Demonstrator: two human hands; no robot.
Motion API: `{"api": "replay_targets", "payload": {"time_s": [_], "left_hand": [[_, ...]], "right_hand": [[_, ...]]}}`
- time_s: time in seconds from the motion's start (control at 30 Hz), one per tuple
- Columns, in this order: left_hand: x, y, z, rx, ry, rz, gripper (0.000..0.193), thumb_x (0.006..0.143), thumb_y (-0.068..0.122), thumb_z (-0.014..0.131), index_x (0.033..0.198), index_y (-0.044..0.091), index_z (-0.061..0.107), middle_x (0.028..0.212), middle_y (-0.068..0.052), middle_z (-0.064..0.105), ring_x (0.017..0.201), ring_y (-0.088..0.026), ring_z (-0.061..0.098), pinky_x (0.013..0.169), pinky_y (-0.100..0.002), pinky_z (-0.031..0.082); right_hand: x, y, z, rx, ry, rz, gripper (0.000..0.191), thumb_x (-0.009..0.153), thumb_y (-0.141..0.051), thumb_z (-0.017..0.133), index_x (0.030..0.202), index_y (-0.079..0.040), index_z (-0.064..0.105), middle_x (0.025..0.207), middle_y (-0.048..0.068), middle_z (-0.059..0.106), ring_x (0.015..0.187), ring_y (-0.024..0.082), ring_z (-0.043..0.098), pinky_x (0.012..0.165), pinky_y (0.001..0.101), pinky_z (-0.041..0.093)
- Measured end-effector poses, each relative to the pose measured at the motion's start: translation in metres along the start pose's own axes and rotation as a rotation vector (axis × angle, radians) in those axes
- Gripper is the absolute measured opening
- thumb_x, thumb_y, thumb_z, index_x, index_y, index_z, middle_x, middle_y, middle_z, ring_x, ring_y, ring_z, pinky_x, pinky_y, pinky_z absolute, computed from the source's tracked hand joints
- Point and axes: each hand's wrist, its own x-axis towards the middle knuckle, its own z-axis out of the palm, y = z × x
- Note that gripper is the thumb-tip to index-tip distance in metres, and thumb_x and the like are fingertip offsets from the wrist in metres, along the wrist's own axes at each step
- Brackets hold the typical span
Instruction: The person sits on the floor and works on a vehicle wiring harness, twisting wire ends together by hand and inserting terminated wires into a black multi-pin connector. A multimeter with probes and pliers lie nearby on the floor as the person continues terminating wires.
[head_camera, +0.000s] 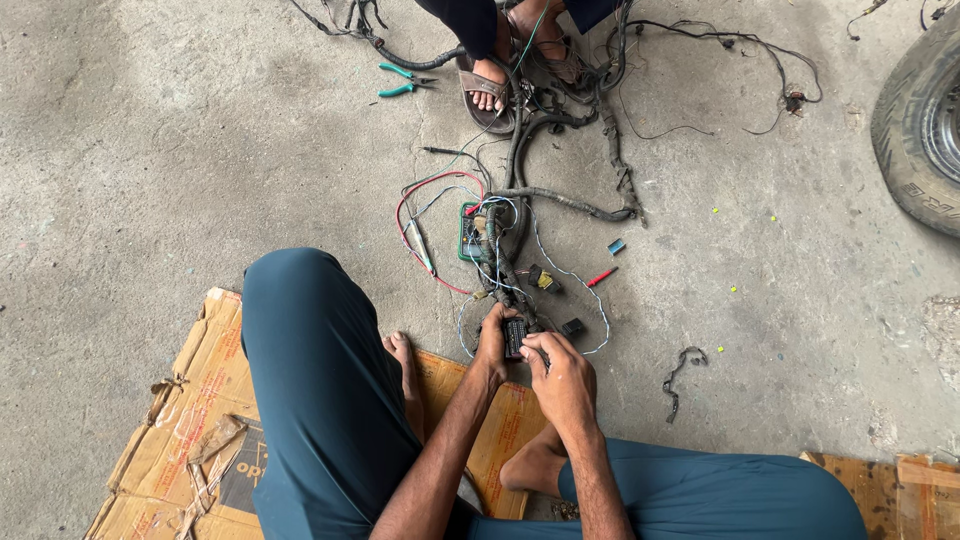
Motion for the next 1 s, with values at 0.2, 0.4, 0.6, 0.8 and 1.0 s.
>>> {"api": "replay_targets", "payload": {"time_s": [0.2, 0.4, 0.6, 0.8, 1.0], "left_hand": [[0.0000, -0.0009, -0.0005, 0.000, 0.015, 0.004, 0.024, 0.089, 0.037, 0.056, 0.084, 0.014, 0.061, 0.069, 0.000, 0.060, 0.055, -0.015, 0.058, 0.049, -0.030, 0.048], [-0.0022, 0.0000, 0.0001, 0.022, -0.001, 0.028, 0.023, 0.089, 0.036, 0.056, 0.081, 0.014, 0.059, 0.068, 0.000, 0.059, 0.052, -0.014, 0.057, 0.044, -0.029, 0.045], [-0.0028, -0.0001, 0.0005, 0.028, -0.013, 0.034, 0.025, 0.088, 0.037, 0.056, 0.081, 0.013, 0.059, 0.067, 0.000, 0.059, 0.052, -0.014, 0.057, 0.044, -0.029, 0.045], [-0.0023, -0.0004, -0.0005, 0.050, 0.023, 0.024, 0.025, 0.088, 0.038, 0.056, 0.083, 0.014, 0.061, 0.068, 0.000, 0.060, 0.053, -0.013, 0.058, 0.045, -0.029, 0.046], [-0.0016, -0.0013, -0.0009, 0.026, -0.019, 0.023, 0.026, 0.088, 0.039, 0.056, 0.082, 0.014, 0.060, 0.069, 0.000, 0.061, 0.054, -0.014, 0.059, 0.046, -0.030, 0.046]], "right_hand": [[-0.0009, -0.0003, 0.0002, -0.007, -0.021, 0.023, 0.013, 0.093, -0.016, 0.071, 0.103, -0.008, 0.069, 0.104, 0.006, 0.076, 0.095, 0.026, 0.076, 0.076, 0.0386, 0.061], [-0.0008, -0.0006, 0.0003, -0.002, -0.023, 0.021, 0.013, 0.093, -0.015, 0.070, 0.103, -0.008, 0.069, 0.104, 0.006, 0.076, 0.095, 0.025, 0.076, 0.075, 0.0380, 0.062], [-0.0006, -0.0013, 0.0000, 0.001, -0.018, 0.012, 0.013, 0.093, -0.015, 0.070, 0.103, -0.007, 0.069, 0.106, 0.006, 0.076, 0.096, 0.026, 0.076, 0.077, 0.0384, 0.062], [-0.0012, -0.0028, -0.0010, -0.002, -0.007, 0.007, 0.013, 0.092, -0.015, 0.071, 0.103, -0.007, 0.069, 0.106, 0.007, 0.076, 0.097, 0.027, 0.075, 0.078, 0.0393, 0.061], [-0.0002, -0.0015, 0.0004, -0.008, -0.004, 0.008, 0.013, 0.092, -0.015, 0.071, 0.103, -0.007, 0.069, 0.105, 0.007, 0.076, 0.096, 0.027, 0.075, 0.078, 0.0395, 0.060]]}}
